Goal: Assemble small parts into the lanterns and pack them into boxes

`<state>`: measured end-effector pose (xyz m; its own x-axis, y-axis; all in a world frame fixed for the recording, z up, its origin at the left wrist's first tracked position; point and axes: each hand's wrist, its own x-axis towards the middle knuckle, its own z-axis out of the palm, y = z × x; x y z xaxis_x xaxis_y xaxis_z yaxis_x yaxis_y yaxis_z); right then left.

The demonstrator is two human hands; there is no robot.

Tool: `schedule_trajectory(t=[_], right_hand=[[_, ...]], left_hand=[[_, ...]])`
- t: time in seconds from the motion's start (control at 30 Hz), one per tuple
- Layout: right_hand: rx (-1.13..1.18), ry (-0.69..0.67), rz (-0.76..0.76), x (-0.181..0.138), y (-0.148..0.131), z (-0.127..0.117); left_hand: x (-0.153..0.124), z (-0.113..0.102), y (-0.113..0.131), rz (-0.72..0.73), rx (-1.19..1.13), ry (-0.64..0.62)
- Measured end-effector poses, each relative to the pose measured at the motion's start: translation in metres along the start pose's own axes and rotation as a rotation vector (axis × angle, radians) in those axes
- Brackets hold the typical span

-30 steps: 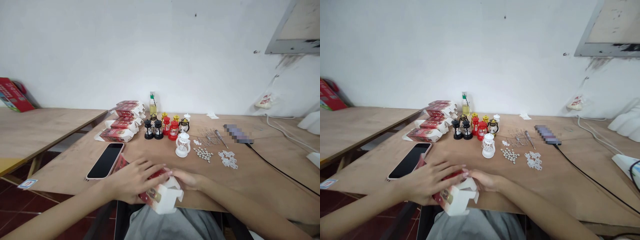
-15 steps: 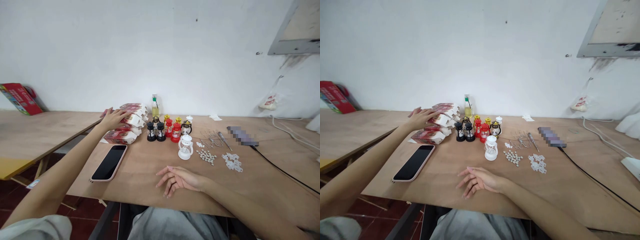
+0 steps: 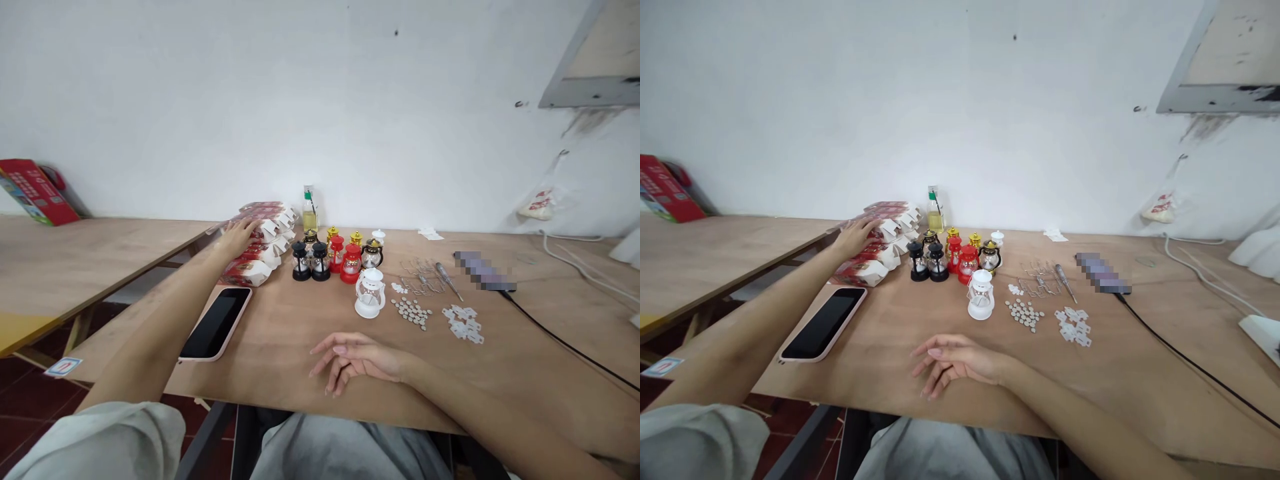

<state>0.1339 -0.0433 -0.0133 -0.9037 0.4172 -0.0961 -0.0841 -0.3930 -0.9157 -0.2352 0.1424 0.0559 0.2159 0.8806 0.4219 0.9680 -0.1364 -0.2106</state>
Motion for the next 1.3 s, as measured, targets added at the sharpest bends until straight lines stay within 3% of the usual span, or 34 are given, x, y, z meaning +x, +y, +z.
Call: schedule_trajectory(t=[0.1,0.2,0.33,0.43,0.5,0.57,0.67,0.73,0.9,1.13,1.3], right_hand=[[-0.213,0.115,-0.142,-0.003,0.003,0.004],[-0.659,0.412,-0.489,-0.007,0.005,0.004],[-1.107,0.949,-1.006,-0.009,-0.002,-0.011],[-1.2,1.249,-0.993,-0.01,-0.009,-0.031],[-1.166,1.265,-0.842,-0.011,-0.01,-0.044],[-1.065,1.153,-0.703,-0.012,-0.006,-0.055],[-0.879,0.984,-0.589,-0.011,0.0,-0.064],[-0.809,0.956,-0.537,-0.009,0.001,-0.067],[-0.783,1.028,-0.424,-0.004,-0.004,-0.067],[-0.85,1.022,-0.476,-0.008,-0.006,-0.057],[-0.944,1.19,-0.474,-0.009,-0.007,-0.057]], left_hand=[[-0.005,-0.004,0.007,0.026,-0.082,0.119],[-0.019,-0.015,0.028,0.044,-0.139,0.298],[-0.051,-0.035,0.091,0.168,-0.288,0.527],[-0.079,-0.047,0.151,0.467,-0.401,0.466],[-0.093,-0.051,0.188,0.693,-0.378,0.41],[-0.099,-0.052,0.216,0.791,-0.347,0.412],[-0.098,-0.048,0.243,0.688,-0.433,0.426],[-0.096,-0.043,0.251,0.557,-0.53,0.408],[-0.098,-0.036,0.256,0.471,-0.661,0.32],[-0.101,-0.041,0.25,0.496,-0.616,0.332],[-0.095,-0.044,0.234,0.579,-0.632,0.217]])
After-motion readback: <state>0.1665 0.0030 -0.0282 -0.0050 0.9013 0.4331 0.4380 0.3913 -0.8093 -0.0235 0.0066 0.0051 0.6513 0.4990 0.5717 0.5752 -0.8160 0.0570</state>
